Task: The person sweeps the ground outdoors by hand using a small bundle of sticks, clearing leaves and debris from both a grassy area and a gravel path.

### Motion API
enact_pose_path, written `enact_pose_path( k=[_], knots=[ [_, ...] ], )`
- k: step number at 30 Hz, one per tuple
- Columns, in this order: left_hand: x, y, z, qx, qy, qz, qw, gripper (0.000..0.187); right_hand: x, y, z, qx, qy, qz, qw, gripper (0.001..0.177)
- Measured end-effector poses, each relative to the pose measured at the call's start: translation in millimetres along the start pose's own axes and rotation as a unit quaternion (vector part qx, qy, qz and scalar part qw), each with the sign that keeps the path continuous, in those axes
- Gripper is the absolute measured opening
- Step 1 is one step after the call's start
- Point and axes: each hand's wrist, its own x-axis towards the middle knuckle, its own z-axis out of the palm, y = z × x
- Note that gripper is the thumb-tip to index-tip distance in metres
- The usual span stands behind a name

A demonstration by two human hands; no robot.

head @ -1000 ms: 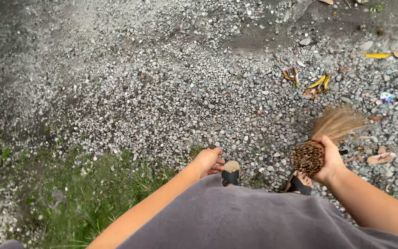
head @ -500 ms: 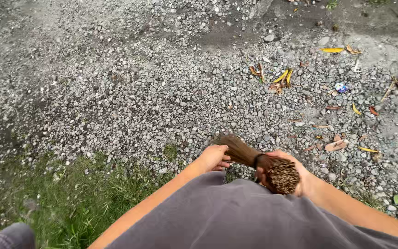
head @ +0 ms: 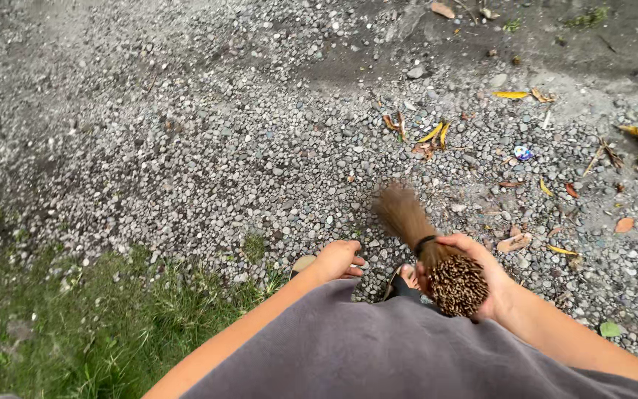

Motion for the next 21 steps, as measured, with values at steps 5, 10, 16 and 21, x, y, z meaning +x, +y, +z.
enact_pose_path(
  k=[5, 10, 16, 21],
  knots=[
    [17.4, 13.0, 13.9, 0.007, 0.009, 0.022, 1.0, 0.051, 29.5, -22.7, -34.4, 0.0, -0.123, 0.084, 0.989, 0.036],
    [22.6, 25.9, 22.6, -0.02, 0.005, 0.046, 0.999, 0.051, 20.8, -70.7, -94.5, 0.047, 0.039, -0.108, 0.992, 0.033],
    [9.1, 35.4, 38.3, 0.0, 0.016, 0.025, 1.0, 0.052, 6.3, -68.5, -69.5, -0.047, 0.208, -0.214, 0.953, 0.035],
    [23.6, 42.2, 47.6, 0.01, 0.007, 0.016, 1.0, 0.051, -32.5, -51.9, -55.4, 0.05, -0.074, -0.013, 0.996, 0.04]
  ],
)
